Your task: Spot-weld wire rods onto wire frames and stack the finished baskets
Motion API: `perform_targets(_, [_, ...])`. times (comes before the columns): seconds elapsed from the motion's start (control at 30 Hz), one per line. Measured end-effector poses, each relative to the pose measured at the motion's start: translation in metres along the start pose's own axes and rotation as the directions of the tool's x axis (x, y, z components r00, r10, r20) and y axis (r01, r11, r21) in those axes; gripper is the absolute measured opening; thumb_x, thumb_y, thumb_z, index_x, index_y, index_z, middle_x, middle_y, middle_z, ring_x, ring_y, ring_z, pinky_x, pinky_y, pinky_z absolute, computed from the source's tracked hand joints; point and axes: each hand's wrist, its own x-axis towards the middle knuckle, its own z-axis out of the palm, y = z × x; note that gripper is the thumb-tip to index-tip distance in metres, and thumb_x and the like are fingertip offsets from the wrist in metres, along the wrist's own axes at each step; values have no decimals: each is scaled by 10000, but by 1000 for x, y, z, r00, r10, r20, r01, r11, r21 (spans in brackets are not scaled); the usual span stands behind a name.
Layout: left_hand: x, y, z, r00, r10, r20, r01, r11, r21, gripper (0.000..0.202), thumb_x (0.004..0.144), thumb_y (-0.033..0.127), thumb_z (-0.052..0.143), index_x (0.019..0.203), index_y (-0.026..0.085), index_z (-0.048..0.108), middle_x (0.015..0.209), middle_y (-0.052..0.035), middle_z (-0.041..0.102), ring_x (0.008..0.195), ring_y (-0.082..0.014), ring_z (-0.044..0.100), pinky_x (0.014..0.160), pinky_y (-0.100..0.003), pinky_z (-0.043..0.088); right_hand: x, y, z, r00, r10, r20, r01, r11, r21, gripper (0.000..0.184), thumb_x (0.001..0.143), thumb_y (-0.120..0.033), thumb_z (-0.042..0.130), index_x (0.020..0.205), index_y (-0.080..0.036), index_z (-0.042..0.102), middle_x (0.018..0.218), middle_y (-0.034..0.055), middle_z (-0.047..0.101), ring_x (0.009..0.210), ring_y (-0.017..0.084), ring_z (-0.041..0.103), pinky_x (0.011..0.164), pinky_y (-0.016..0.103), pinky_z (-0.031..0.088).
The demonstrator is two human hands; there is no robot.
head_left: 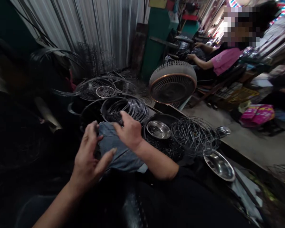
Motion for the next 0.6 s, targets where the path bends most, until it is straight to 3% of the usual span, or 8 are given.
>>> perform_targets(0.07, [-6, 3, 1, 992, 58, 115, -53, 997, -52, 768, 702, 345, 747, 1409, 352, 449, 1442, -32, 474, 1301, -318, 480, 976, -448, 542, 2, 30, -34, 995, 81, -61, -86, 992, -97, 425, 846, -417, 574, 1161, -133, 608, 970, 126, 701, 898, 267, 659, 781, 364, 504])
perform_targets(0.13, [-11, -1, 0, 989, -12, 148, 32, 991, -129, 663, 695, 346, 754, 1326, 343, 553, 1310, -44, 597, 1204, -311, 567, 952, -454, 553, 2, 70, -71, 971, 209, -114, -229, 951, -207, 438, 754, -420, 643, 1097, -148, 639, 864, 112, 697, 790, 274, 657, 716, 390, 496])
perform_targets(0.2, [-15, -13, -2, 968, -211, 135, 235, 952, -198, 612, 691, 382, 755, 1278, 303, 602, 1157, -64, 677, 1055, -299, 647, 930, -472, 555, 2, 117, -109, 939, 313, -141, -342, 892, -297, 449, 654, -445, 710, 993, -154, 671, 773, 99, 678, 722, 281, 641, 675, 413, 477])
perform_targets(0.27, [-18, -28, -3, 901, -424, 94, 434, 871, -229, 606, 680, 422, 758, 1249, 261, 624, 1044, -65, 705, 947, -278, 676, 935, -482, 541, 1, 169, -144, 905, 398, -149, -424, 831, -359, 368, 573, -416, 760, 818, -154, 678, 704, 99, 653, 732, 287, 638, 682, 422, 454])
perform_targets(0.33, [-21, -44, -3, 839, -542, 40, 535, 812, -234, 601, 660, 444, 769, 1212, 239, 648, 983, -49, 709, 914, -256, 676, 951, -463, 524, -2, 217, -170, 823, 557, -109, -549, 733, -402, 340, 527, -433, 787, 616, -156, 610, 690, 142, 640, 817, 325, 646, 696, 439, 419])
perform_targets(0.4, [-24, -58, -2, 812, -584, 2, 570, 791, -222, 587, 642, 452, 778, 1175, 230, 671, 964, -36, 706, 918, -239, 669, 958, -426, 514, -10, 253, -186, 724, 680, -118, -659, 630, -412, 362, 572, -453, 746, 504, -186, 511, 773, 211, 650, 933, 355, 637, 709, 460, 378])
perform_targets(0.47, [-29, -69, -2, 794, -608, -8, 593, 778, -207, 588, 636, 461, 778, 1165, 225, 677, 971, -33, 705, 925, -231, 665, 943, -396, 517, -20, 274, -191, 656, 738, -155, -721, 554, -415, 389, 574, -388, 751, 453, -215, 423, 839, 263, 653, 995, 384, 620, 719, 495, 350])
perform_targets(0.6, [-44, -83, -5, 755, -656, 20, 649, 742, -170, 608, 627, 478, 775, 1167, 217, 676, 980, -40, 714, 937, -236, 667, 927, -382, 522, -33, 289, -183, 608, 768, -199, -761, 493, -422, 430, 589, -248, 755, 428, -230, 356, 892, 302, 652, 1042, 421, 602, 719, 537, 328])
